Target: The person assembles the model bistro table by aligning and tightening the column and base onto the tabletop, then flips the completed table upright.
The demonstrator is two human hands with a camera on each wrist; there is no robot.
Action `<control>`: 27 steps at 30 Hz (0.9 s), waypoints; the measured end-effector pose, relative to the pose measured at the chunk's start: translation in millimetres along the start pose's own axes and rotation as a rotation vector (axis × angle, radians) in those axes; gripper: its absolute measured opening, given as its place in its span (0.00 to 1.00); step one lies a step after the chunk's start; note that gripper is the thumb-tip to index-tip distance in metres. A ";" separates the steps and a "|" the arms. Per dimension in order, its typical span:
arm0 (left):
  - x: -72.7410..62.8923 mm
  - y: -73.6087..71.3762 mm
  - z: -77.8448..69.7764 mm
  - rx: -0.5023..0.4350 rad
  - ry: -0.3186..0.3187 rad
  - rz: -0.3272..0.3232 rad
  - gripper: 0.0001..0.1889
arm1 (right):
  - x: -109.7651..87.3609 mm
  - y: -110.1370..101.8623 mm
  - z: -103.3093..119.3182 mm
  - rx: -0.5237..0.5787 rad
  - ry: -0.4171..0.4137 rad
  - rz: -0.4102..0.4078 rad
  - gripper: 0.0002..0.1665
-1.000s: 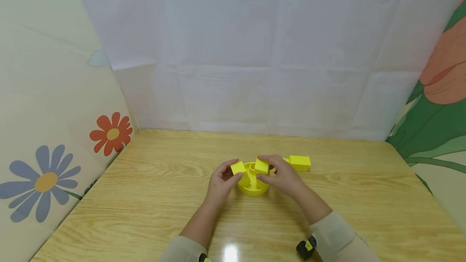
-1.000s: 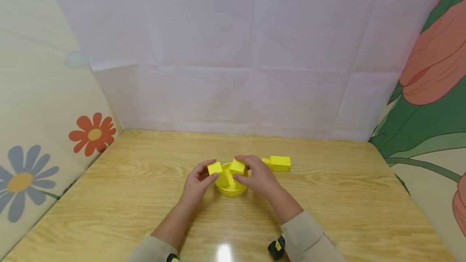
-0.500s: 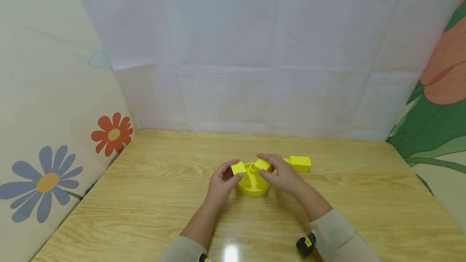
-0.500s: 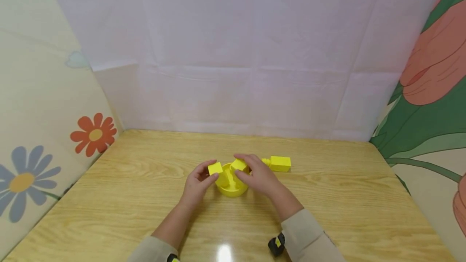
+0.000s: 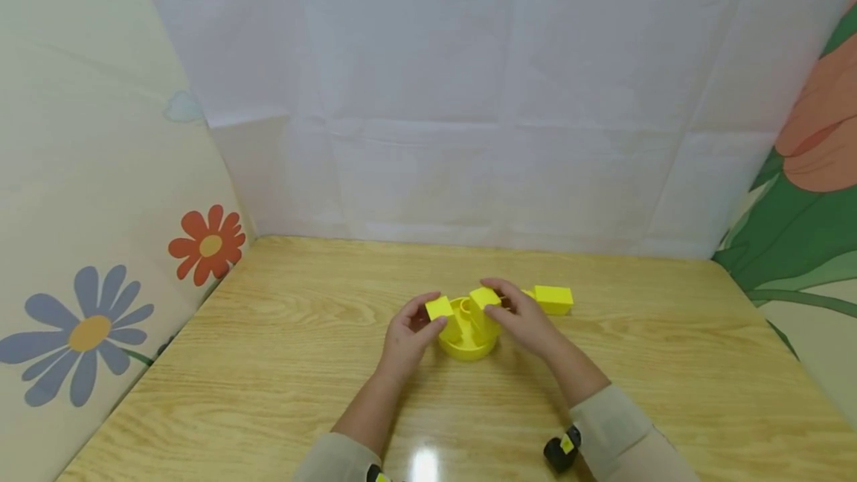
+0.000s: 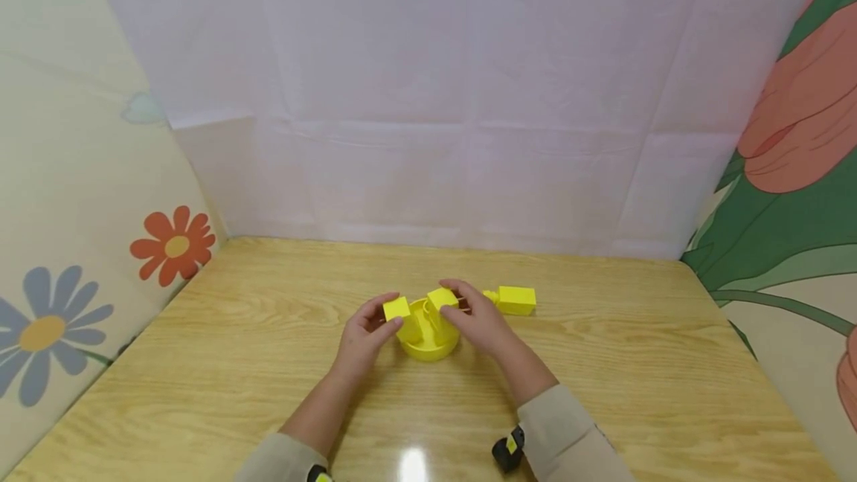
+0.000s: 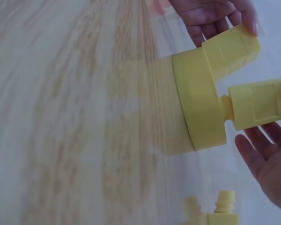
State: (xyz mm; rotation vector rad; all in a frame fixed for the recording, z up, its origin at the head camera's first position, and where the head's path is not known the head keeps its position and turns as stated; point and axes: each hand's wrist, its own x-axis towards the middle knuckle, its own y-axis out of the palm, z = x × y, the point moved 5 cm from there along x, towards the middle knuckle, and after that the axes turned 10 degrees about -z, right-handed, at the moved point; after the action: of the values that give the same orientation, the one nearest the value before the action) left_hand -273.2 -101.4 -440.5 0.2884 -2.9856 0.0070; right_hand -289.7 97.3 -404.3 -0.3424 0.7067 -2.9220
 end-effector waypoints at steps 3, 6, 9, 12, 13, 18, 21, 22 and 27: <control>0.4 0.0 0.2 0.008 -0.002 -0.002 0.22 | 0.4 -2.0 -2.9 0.015 0.023 -0.016 0.27; 0.7 0.2 -0.2 0.008 -0.005 -0.005 0.21 | 0.2 -4.6 -5.9 0.023 0.044 -0.036 0.26; 0.7 0.2 -0.9 0.015 0.001 -0.006 0.22 | -1.5 -6.8 -7.8 0.065 0.044 -0.047 0.24; 0.4 0.3 -2.0 0.019 0.006 -0.009 0.22 | -2.8 -8.2 -8.2 0.100 0.030 -0.050 0.23; 0.6 0.2 -2.1 0.022 0.008 -0.010 0.22 | -3.0 -8.3 -8.3 0.100 0.022 -0.047 0.24; 0.6 0.2 -2.5 0.022 0.004 -0.008 0.22 | -3.3 -9.0 -10.7 0.054 0.015 -0.041 0.27; 0.1 0.3 -2.2 0.021 0.001 -0.006 0.22 | -4.1 -9.1 -11.7 0.040 0.020 -0.024 0.29; 0.0 0.4 -2.3 0.020 0.001 -0.005 0.22 | -4.2 -9.0 -12.2 0.039 0.027 -0.019 0.30; -0.4 0.5 -1.4 0.028 -0.001 -0.001 0.22 | -4.8 -9.5 -13.6 0.045 0.050 -0.008 0.31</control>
State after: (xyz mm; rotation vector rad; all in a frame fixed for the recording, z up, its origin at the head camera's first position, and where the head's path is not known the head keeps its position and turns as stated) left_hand -272.7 -100.7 -439.1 0.2927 -2.9889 0.0492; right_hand -288.9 112.4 -412.7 -0.2692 0.6465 -2.9579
